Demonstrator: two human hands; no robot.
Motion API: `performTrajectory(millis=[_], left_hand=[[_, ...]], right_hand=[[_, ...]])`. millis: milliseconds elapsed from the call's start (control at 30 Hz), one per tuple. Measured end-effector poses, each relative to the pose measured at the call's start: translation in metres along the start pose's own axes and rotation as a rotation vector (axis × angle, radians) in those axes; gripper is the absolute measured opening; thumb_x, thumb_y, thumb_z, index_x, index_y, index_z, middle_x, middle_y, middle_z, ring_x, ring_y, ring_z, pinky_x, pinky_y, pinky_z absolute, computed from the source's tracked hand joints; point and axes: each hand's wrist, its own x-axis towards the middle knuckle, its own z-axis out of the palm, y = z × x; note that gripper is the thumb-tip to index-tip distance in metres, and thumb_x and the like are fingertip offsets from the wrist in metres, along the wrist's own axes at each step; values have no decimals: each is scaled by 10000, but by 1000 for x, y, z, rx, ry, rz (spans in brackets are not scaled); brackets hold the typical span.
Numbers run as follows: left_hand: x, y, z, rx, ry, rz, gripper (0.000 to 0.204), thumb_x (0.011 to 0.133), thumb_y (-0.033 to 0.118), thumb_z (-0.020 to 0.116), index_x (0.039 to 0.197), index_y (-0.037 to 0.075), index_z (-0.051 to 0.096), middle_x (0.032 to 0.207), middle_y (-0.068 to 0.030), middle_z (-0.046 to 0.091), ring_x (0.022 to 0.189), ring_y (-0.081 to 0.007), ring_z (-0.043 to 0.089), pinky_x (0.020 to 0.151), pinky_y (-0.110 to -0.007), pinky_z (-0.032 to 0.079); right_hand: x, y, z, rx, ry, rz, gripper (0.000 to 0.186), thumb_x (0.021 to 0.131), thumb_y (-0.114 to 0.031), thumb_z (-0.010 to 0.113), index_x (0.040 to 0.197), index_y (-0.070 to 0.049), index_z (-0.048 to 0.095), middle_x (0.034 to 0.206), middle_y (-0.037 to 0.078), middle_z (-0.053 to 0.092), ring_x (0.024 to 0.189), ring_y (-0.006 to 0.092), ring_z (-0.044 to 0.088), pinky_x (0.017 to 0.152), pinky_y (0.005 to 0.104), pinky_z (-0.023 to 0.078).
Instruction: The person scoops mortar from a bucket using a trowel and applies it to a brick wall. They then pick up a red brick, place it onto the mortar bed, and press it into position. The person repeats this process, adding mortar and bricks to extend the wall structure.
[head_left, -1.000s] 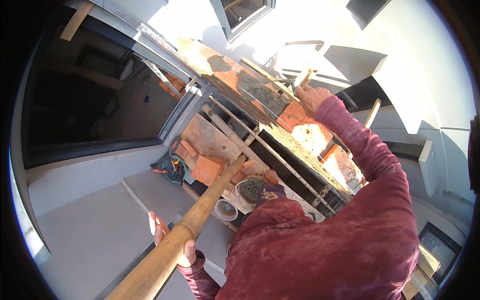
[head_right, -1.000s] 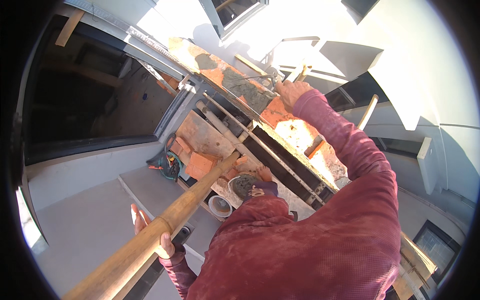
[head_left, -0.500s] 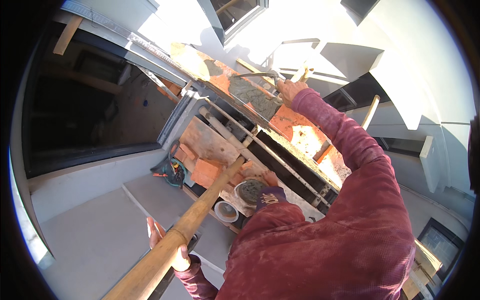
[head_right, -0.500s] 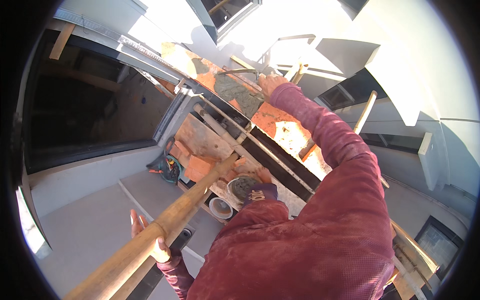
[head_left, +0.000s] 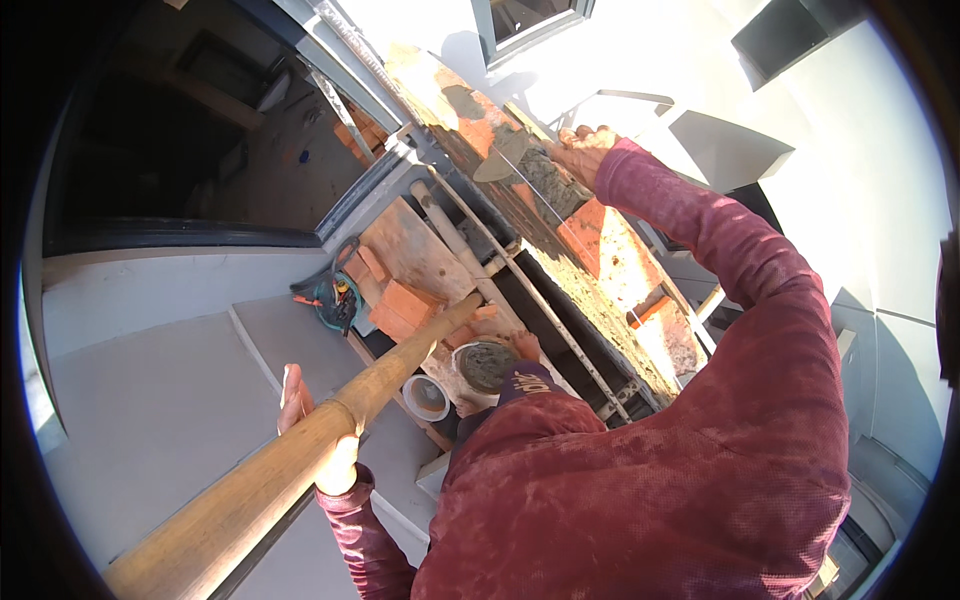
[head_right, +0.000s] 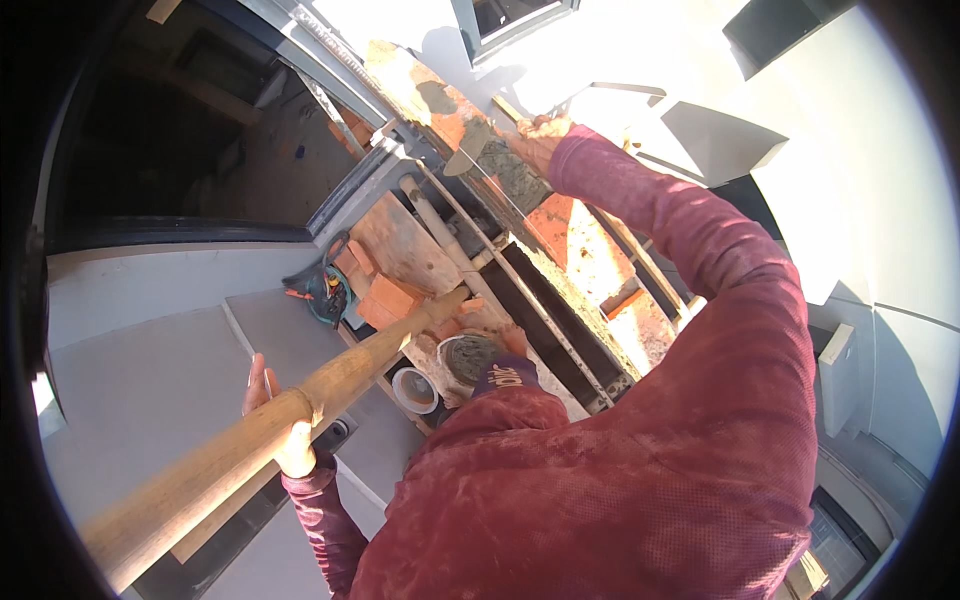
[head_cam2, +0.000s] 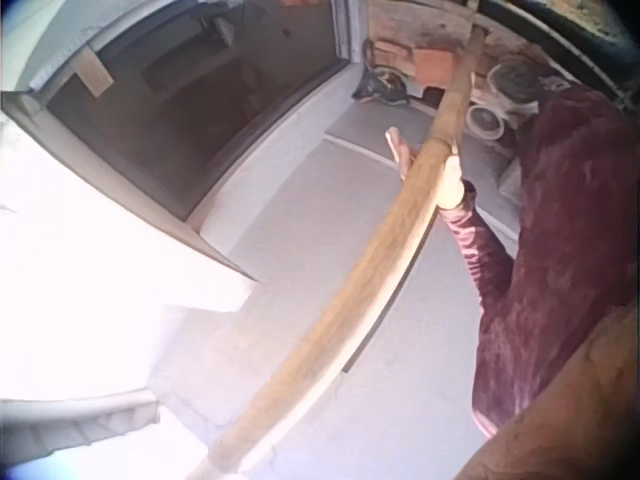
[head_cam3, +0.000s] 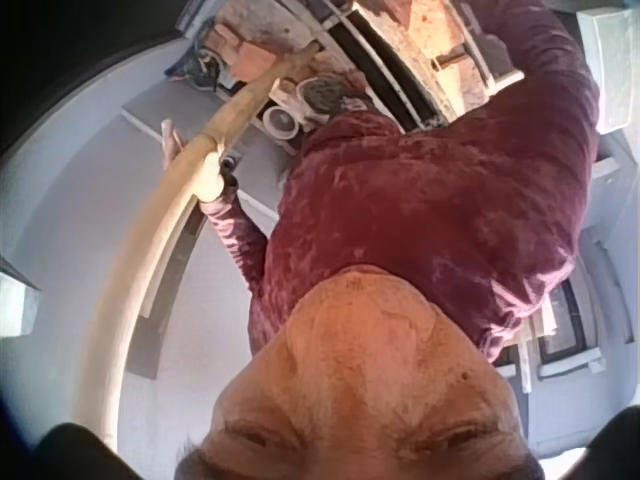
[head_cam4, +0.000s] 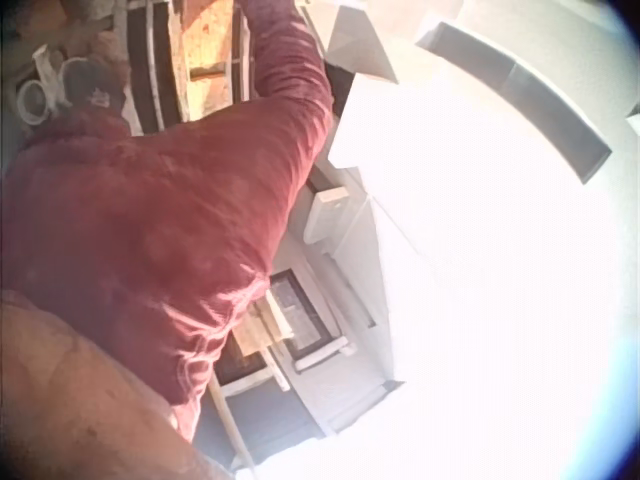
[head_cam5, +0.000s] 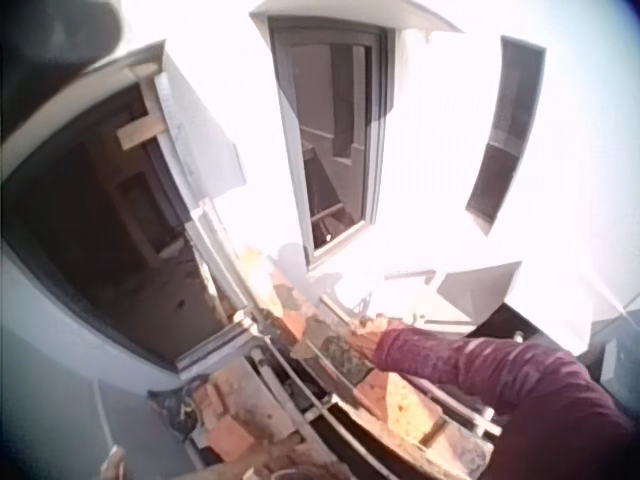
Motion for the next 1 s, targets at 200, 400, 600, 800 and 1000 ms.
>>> performTrajectory(millis=[200,400,600,800,1000], left_hand=[[0,8,-11,20,-40,77,800,745,450,793,1367,110,423,1449,-240,380,1401,-385,272,1139,-534,195],[5,0,6,-27,-68,99,795,737,461,792,1369,134,435,1436,-248,395,1391,-383,287,1137,-533,186],[2,4,2,-77,-25,117,821,731,392,796,1384,61,426,1424,-239,413,1380,-368,307,1132,-525,197],[12,14,2,-107,83,292,856,732,401,792,1377,-20,418,1372,-234,448,1283,-350,417,1103,-462,286],[-42,-56,-35,4,62,239,1281,629,656,764,1512,31,78,1466,-254,268,1368,-417,240,1109,-498,243]], right_hand=[[20,-9,14,-192,-76,-173,471,853,-183,598,1312,-211,494,1110,68,562,1081,251,583,861,428,499],[-78,13,-19,-148,-218,-39,485,836,-89,584,1299,-214,511,1109,56,570,1061,244,594,853,404,514],[-167,2,-80,269,32,368,405,818,-99,602,1220,-97,553,985,141,602,944,325,625,809,412,507],[-265,-86,-185,442,-30,411,210,819,-169,638,958,-24,575,715,154,604,729,340,613,676,422,455],[-230,-226,-35,287,-392,-19,263,878,-268,583,1005,-40,549,871,178,650,851,377,625,768,467,473]])
